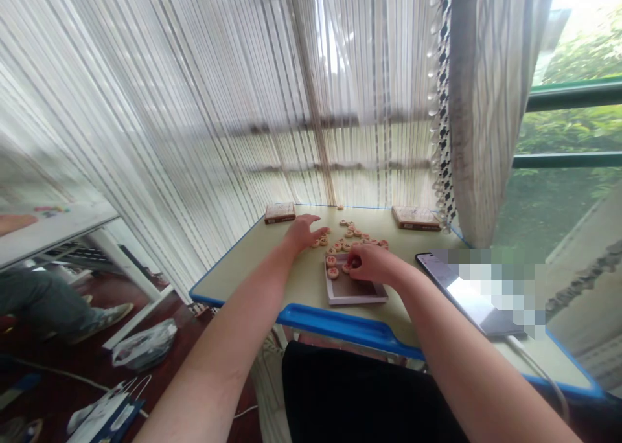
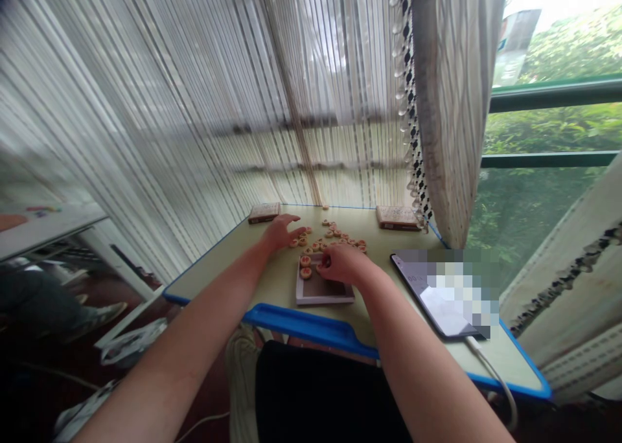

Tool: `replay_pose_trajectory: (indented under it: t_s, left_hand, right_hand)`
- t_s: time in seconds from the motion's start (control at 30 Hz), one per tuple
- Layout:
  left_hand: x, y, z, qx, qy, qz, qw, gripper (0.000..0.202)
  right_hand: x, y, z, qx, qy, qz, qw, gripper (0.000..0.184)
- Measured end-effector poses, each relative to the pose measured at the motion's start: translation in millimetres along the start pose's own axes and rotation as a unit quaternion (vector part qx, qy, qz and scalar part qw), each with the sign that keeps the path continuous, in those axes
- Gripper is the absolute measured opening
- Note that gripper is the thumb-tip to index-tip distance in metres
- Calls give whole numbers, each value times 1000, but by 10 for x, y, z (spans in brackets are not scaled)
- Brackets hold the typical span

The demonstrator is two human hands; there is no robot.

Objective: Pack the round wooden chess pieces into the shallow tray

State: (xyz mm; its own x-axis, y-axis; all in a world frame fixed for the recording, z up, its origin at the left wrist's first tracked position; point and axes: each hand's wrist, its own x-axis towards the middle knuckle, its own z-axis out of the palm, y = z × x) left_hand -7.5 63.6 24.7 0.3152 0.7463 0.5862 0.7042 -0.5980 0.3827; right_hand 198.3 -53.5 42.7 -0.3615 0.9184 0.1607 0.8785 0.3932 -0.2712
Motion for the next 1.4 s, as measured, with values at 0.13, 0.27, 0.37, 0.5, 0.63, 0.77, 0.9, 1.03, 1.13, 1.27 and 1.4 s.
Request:
replay_pose_trajectory:
  t_s: [0.13, 0.27, 0.37, 0.5, 0.63, 0.77, 0.9, 1.03, 1.13, 1.27, 1.4]
  left_hand:
    - [-14, -41, 45, 69, -1, 24, 997, 47]
    - [-6, -41, 33, 83, 1, 15, 996, 48]
    - [-4, -47, 24, 91, -10, 8, 996, 47]
    - [-1, -69, 34, 88, -13, 8, 996, 46]
    - [6, -103, 48, 82, -13, 18, 996, 47]
    - [9, -109, 43, 91, -16, 19, 996, 47]
    - [7, -85, 28, 96, -21, 8, 995, 43]
    - [7, -72, 16, 92, -22, 10, 995, 42]
    - [9, -79, 15, 91, -28, 9, 995, 40]
    - [9, -93, 20, 100, -29, 0, 995, 39]
    - [5, -100, 23, 108, -26, 6, 994, 40]
  right_hand:
    - [0, -16, -2, -6, 4, -17, 1000, 16]
    - [-4, -57, 10, 29, 42, -47, 998, 13]
    - [-13, -115, 19, 73, 66, -89, 991, 16]
    - [-7, -154, 50, 76, 88, -113, 987, 17]
    - [2, -142, 88, 65, 84, -117, 987, 15]
    - [3, -136, 99, 63, 79, -117, 988, 18]
    - [4, -138, 95, 80, 76, -112, 988, 20]
    - [-4, -152, 88, 107, 55, -125, 985, 17]
    - [-10, -170, 95, 128, 38, -128, 983, 17]
    - [11, -149, 104, 148, 41, -127, 980, 18]
    - [78, 39, 50, 146, 107, -57, 982, 21]
